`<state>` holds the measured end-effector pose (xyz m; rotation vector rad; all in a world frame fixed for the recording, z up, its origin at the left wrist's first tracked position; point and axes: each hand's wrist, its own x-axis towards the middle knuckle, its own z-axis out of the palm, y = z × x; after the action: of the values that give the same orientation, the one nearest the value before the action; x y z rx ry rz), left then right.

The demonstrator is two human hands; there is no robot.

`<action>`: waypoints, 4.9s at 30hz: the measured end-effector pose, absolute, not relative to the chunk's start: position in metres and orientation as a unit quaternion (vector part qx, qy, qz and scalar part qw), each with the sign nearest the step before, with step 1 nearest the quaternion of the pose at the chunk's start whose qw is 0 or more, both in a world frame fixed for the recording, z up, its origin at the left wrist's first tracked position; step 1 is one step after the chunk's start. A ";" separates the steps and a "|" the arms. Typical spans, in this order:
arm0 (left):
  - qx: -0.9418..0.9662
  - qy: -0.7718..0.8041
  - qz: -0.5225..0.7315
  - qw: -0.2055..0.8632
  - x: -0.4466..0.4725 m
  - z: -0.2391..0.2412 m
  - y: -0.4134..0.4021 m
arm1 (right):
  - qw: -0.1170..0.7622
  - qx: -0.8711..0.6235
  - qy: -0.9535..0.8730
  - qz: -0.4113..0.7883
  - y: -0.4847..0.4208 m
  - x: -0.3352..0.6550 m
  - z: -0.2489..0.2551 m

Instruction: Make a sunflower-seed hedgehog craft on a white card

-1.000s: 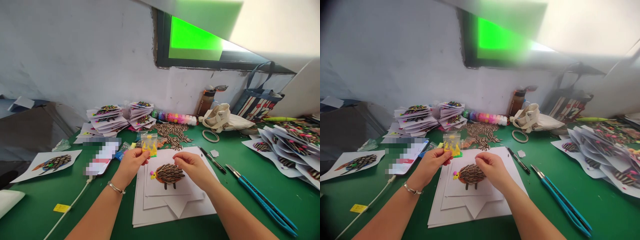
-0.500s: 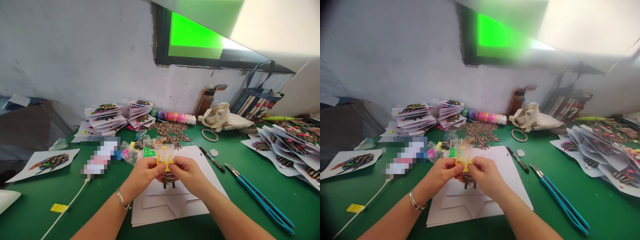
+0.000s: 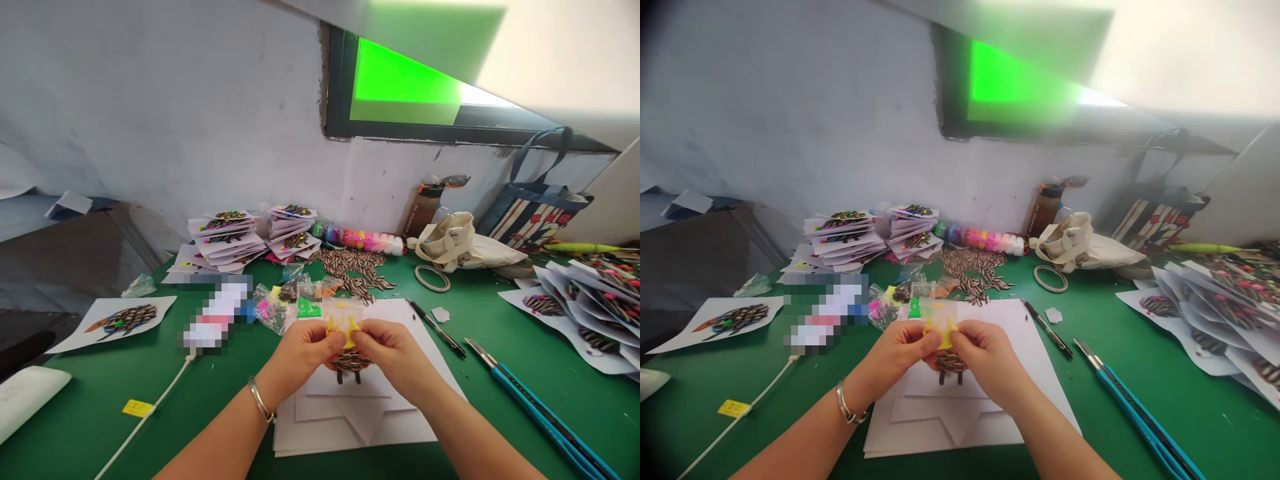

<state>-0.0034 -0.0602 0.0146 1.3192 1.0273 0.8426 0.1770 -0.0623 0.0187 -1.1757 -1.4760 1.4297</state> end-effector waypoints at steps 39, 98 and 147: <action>0.546 0.457 0.367 0.598 0.006 0.018 -0.065 | 0.386 -0.425 -0.513 0.638 -0.059 0.177 0.018; 0.585 0.431 0.372 0.577 -0.004 0.019 -0.063 | 0.392 -0.474 -0.538 0.577 -0.064 0.177 0.021; 0.570 0.382 0.307 0.660 -0.016 0.017 -0.055 | 0.336 -0.372 -0.528 0.685 -0.054 0.188 0.021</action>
<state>-0.0159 -0.0551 0.0170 1.2894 0.8646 0.6945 0.1885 -0.0542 0.0205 -0.9708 -1.3769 1.7862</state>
